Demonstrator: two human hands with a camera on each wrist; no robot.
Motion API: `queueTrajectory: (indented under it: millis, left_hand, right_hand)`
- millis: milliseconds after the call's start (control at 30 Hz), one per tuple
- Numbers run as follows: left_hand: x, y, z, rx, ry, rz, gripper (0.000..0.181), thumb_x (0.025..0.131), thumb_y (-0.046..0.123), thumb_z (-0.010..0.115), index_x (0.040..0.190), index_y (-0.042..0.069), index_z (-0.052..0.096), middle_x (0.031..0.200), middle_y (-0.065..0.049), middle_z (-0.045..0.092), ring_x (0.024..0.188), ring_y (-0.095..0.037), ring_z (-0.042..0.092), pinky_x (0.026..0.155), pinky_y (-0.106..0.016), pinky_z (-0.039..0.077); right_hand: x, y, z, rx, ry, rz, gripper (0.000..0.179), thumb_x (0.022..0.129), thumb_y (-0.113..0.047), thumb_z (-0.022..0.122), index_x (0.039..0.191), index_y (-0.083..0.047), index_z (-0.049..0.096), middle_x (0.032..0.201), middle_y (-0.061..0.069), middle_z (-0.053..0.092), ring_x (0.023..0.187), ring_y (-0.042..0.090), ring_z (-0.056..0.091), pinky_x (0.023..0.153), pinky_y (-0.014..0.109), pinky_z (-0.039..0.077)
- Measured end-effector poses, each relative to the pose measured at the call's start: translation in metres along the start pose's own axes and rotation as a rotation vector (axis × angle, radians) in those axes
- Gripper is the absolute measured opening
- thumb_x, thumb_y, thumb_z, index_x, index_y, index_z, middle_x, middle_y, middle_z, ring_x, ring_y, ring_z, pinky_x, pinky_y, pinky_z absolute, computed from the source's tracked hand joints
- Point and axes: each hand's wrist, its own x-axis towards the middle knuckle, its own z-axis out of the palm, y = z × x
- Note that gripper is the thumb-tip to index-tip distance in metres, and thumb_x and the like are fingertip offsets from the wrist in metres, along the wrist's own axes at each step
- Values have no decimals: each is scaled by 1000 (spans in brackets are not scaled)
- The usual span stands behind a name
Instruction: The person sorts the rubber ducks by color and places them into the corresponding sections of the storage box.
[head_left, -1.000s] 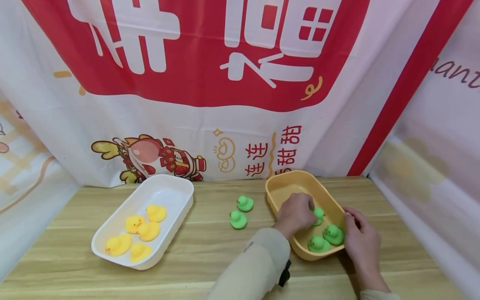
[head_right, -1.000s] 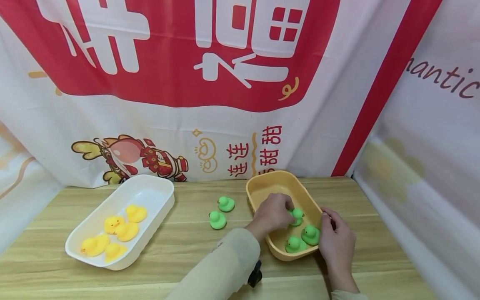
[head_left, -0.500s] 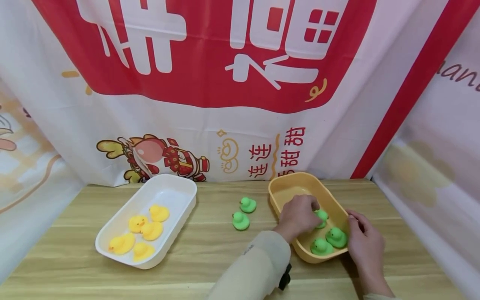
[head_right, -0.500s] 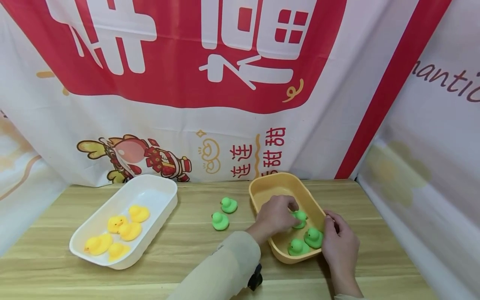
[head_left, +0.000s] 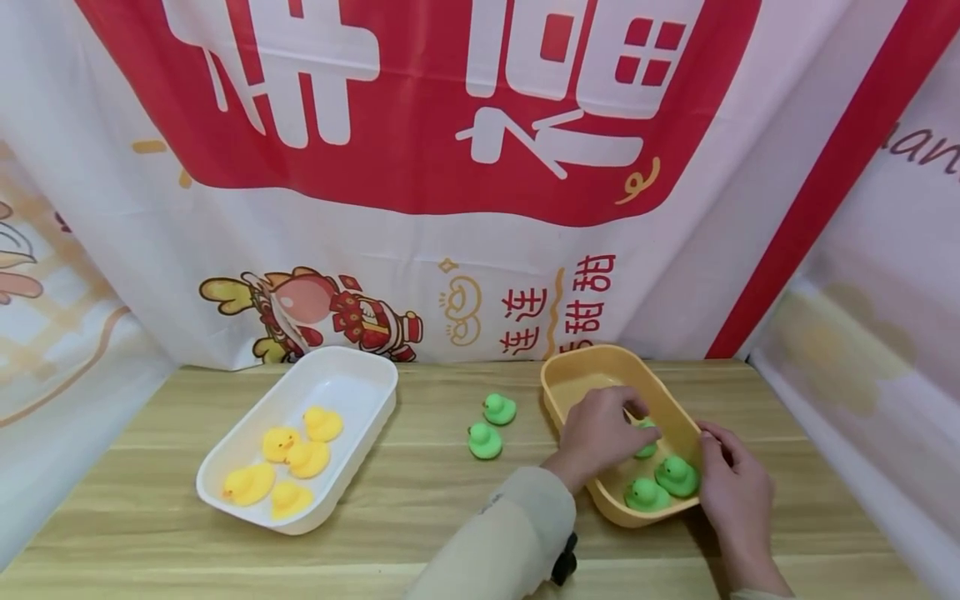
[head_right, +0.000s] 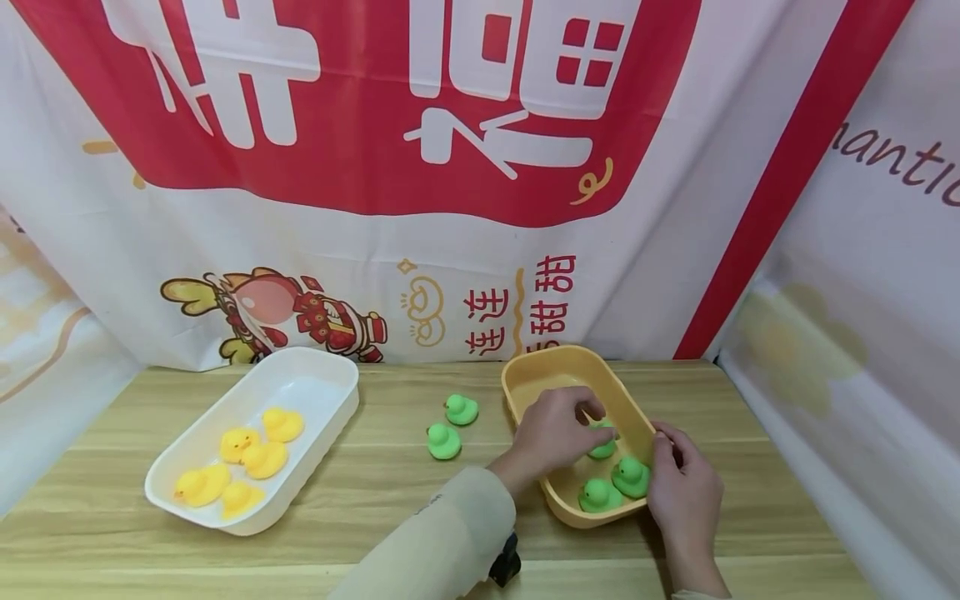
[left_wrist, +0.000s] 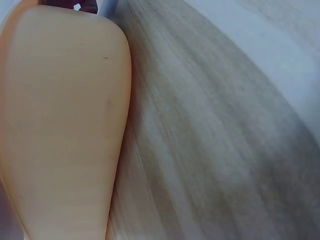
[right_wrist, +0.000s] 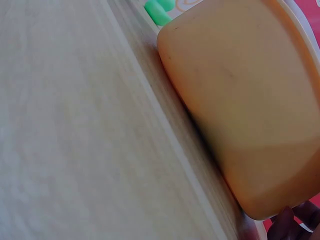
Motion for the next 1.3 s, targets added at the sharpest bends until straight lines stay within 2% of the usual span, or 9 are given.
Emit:
queueTrajectory:
  millis: [133, 267, 467, 567, 667, 767, 967, 1067, 1300]
  left_hand:
    - [-2, -1, -2, -93, 15, 10, 18, 89, 35, 90, 98, 24, 79, 93, 16, 74, 78, 3, 58, 71, -17, 51]
    - [-4, -2, -5, -213, 48, 1, 19, 87, 33, 92, 95, 22, 79, 90, 14, 74, 76, 4, 59, 70, -15, 52]
    - [-2, -5, -9, -470, 100, 12, 15, 87, 22, 92, 94, 15, 80, 87, 12, 76, 78, 4, 64, 72, -15, 56]
    - [-3, -8, -19, -597, 118, -15, 13, 89, 21, 90, 95, 16, 81, 90, 9, 77, 82, 2, 65, 74, -18, 58]
    - [-6, -9, -37, -670, 118, -39, 14, 90, 23, 89, 100, 16, 82, 96, 7, 78, 87, -2, 67, 74, -21, 60]
    - [-12, -11, -59, -680, 120, -28, 15, 92, 25, 87, 104, 17, 82, 101, 4, 79, 92, -5, 68, 78, -23, 60]
    - [-32, -19, -103, -602, 156, 10, 18, 94, 30, 86, 108, 18, 82, 108, 2, 80, 98, -9, 69, 87, -29, 59]
    - [-44, -24, -120, -581, 167, 3, 21, 94, 31, 85, 109, 18, 81, 110, 1, 79, 97, -11, 70, 85, -29, 60]
    - [-64, -46, -139, -526, 192, -31, 22, 95, 31, 84, 111, 15, 80, 112, 1, 79, 101, -13, 69, 90, -32, 60]
  right_hand:
    - [0, 0, 0, 2, -1, 9, 41, 111, -45, 51, 133, -23, 76, 130, 11, 76, 93, -10, 53, 86, 22, 42]
    - [1, 1, 0, -1, -13, 19, 44, 111, -46, 49, 136, -22, 75, 136, 12, 74, 103, 1, 57, 88, 22, 41]
    - [0, 3, 1, -10, -14, 6, 44, 112, -43, 47, 138, -19, 74, 138, 14, 73, 117, 19, 62, 91, 26, 41]
    - [-1, 2, 2, -13, -12, -1, 44, 112, -42, 47, 138, -17, 74, 138, 15, 73, 122, 25, 63, 92, 27, 42]
    - [-1, 1, 2, -10, -10, -5, 44, 113, -42, 47, 137, -17, 74, 137, 15, 73, 121, 25, 63, 92, 27, 42]
    - [0, 0, 1, -3, -7, -1, 44, 112, -42, 48, 136, -18, 75, 136, 14, 74, 115, 17, 61, 91, 25, 42]
    - [0, -1, 1, -4, 13, 4, 41, 111, -43, 50, 133, -20, 77, 131, 10, 75, 103, -1, 57, 89, 21, 41]
    - [0, -1, 1, -6, 13, 11, 40, 111, -43, 51, 132, -21, 77, 130, 9, 75, 100, -5, 55, 88, 19, 40]
    - [2, 1, 2, -15, -13, 22, 44, 112, -45, 47, 137, -21, 74, 140, 12, 72, 116, 13, 59, 90, 21, 40]
